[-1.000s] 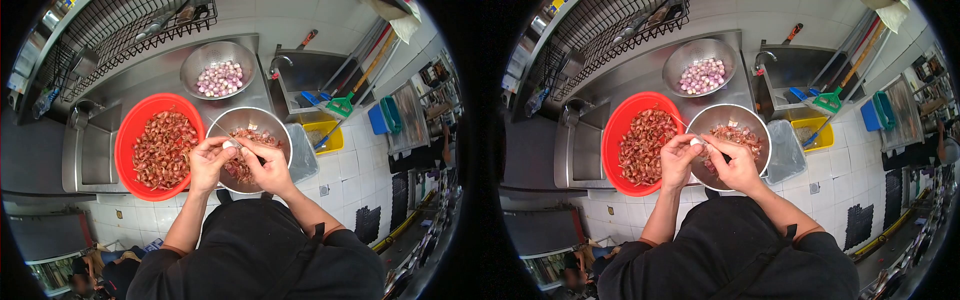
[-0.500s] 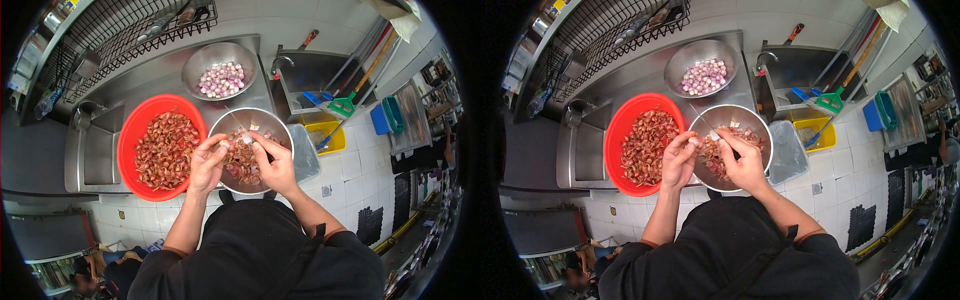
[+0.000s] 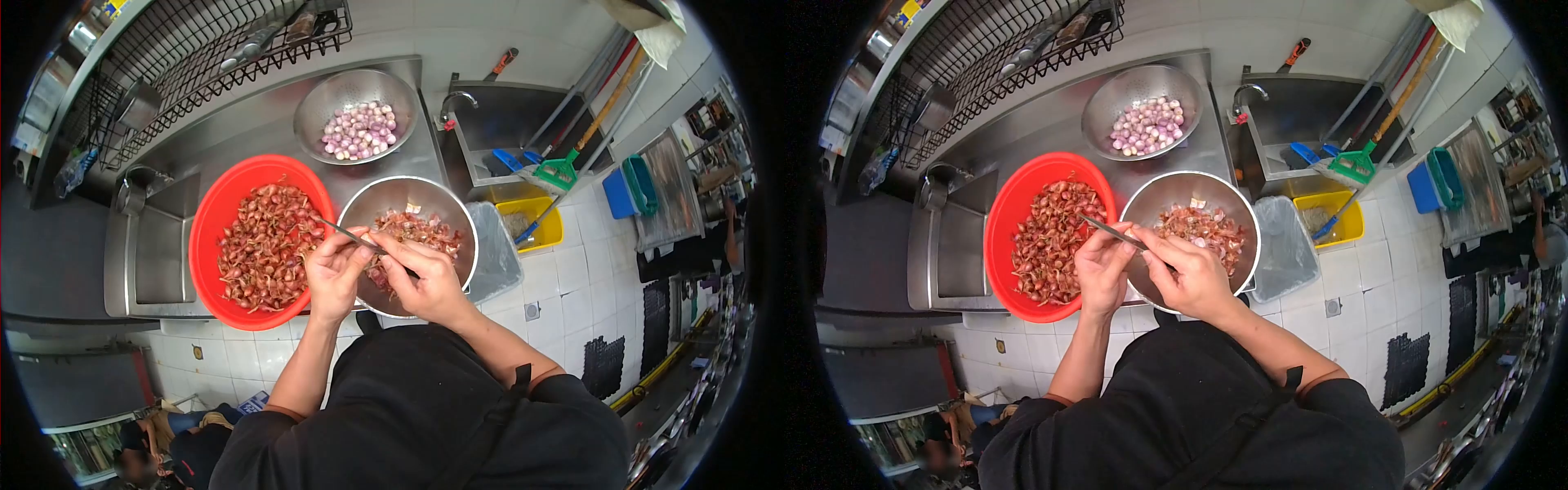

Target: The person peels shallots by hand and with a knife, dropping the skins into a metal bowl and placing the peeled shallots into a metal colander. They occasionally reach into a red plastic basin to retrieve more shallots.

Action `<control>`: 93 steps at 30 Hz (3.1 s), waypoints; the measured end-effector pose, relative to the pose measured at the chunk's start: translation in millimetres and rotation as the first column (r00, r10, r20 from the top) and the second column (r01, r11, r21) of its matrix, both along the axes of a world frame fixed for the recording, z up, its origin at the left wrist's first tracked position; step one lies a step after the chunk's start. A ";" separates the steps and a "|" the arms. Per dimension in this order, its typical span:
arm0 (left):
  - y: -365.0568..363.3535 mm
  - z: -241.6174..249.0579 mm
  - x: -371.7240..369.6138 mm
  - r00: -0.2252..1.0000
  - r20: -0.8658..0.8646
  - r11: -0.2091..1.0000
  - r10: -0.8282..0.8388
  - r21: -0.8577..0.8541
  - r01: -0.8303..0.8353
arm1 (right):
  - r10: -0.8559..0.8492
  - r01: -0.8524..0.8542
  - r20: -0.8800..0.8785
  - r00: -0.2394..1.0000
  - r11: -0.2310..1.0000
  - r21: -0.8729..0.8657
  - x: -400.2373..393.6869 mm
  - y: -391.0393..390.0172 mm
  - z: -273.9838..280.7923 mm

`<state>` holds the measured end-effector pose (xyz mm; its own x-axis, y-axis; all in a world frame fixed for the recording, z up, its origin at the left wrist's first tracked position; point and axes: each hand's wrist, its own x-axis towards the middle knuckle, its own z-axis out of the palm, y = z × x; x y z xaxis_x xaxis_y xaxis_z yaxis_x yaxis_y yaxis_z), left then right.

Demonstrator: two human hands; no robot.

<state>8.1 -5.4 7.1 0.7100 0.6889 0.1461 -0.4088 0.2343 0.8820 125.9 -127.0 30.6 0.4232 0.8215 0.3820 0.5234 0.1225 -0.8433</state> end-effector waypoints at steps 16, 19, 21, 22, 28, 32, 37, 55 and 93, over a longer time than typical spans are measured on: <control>4.1 -11.8 2.8 0.997 0.047 0.967 -0.053 -0.248 0.063 | -0.084 0.101 -0.201 0.976 0.992 0.076 9.0 3.0 7.6; 6.1 -10.7 3.1 0.996 0.044 0.966 -0.083 -0.242 0.091 | -0.175 0.184 -0.184 0.967 0.982 0.035 14.3 0.3 6.2; 6.3 -7.0 2.1 0.998 0.038 0.966 -0.058 -0.249 0.066 | -0.182 0.182 -0.096 0.979 0.983 -0.013 24.6 -2.5 -4.4; 7.0 -7.4 1.8 0.998 0.037 0.966 -0.058 -0.250 0.065 | -0.183 0.182 -0.008 0.983 0.981 -0.061 27.5 -2.8 -8.2; 1.8 -11.5 7.7 1.000 0.015 0.982 0.019 -0.190 -0.016 | -0.031 0.035 -0.179 0.983 0.999 0.018 4.7 -0.4 -5.4; 2.0 -10.8 10.7 1.000 0.007 0.991 0.011 -0.132 -0.010 | -0.046 0.050 -0.232 0.972 0.999 0.013 7.9 4.2 -10.0; 12.8 -12.3 14.4 0.998 0.016 0.970 -0.064 -0.235 0.066 | -0.191 0.207 -0.245 0.951 0.977 0.043 18.6 7.3 -30.0; 72.1 -24.7 67.9 0.967 0.050 0.831 -0.249 -0.502 0.240 | -0.323 0.254 -0.484 0.813 0.945 -0.205 36.1 -12.0 -49.8; 226.3 -149.9 -17.5 0.261 -0.664 0.331 0.700 0.626 0.706 | -0.140 0.044 -0.280 0.950 0.945 -0.324 20.6 -16.9 -57.7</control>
<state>-9.3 220.9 -142.8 0.7680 0.6327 -0.0997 0.6393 -0.7667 0.0585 146.4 -143.9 -27.1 0.5565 0.8299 -0.0396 0.2412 -0.2070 -0.9482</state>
